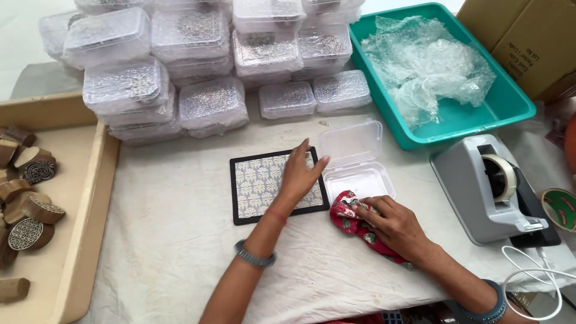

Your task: The person wipes the inside of a clear plastic container with a cloth, places a wooden block stamp inside, and closes the lid. They then wrap the container in bubble wrap and secure it with clear packing tape using a tape dispenser.

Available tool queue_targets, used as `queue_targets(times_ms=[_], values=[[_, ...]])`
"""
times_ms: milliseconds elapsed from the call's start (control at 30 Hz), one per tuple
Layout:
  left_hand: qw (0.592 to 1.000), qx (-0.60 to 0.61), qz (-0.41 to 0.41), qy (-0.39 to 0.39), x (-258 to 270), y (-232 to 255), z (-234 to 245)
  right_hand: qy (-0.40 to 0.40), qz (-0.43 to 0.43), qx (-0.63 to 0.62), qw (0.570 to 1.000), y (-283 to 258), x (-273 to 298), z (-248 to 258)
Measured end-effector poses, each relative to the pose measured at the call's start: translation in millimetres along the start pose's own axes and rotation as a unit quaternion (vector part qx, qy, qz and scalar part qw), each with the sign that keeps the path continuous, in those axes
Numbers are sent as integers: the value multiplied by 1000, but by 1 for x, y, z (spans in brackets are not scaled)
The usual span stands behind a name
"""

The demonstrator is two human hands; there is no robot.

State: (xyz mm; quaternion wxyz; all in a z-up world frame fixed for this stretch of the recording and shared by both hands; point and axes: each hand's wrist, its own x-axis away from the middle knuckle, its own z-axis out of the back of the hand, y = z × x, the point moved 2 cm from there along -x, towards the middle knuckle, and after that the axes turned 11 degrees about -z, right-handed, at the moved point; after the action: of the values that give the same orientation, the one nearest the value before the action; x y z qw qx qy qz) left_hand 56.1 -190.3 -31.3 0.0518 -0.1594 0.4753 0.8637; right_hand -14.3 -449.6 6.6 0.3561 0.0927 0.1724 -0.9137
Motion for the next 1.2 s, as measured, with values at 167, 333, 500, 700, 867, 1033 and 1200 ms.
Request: queue_targets(times_ms=[167, 333, 500, 700, 867, 1033, 1200], values=[[997, 44, 65, -18, -12, -19, -63, 24, 20, -66, 997, 9, 3, -1], [945, 305, 38, 108, 10, 15, -8, 96, 7, -204, 974, 2, -15, 9], [919, 248, -10, 308, 27, -6, 74, 289, -33, -300, 908, -21, -80, 44], [944, 241, -1, 227, 41, -16, 76, 267, -96, -454, 845, -16, -153, -63], [934, 244, -1, 262, 46, -38, 71, 175, 33, -151, 972, -87, -142, -62], [916, 192, -15, 353, 55, -47, 71, -28, -23, 28, 999, -88, -156, -71], [908, 189, 45, 370, 57, -42, 80, 109, 79, -129, 982, -113, -152, -87]])
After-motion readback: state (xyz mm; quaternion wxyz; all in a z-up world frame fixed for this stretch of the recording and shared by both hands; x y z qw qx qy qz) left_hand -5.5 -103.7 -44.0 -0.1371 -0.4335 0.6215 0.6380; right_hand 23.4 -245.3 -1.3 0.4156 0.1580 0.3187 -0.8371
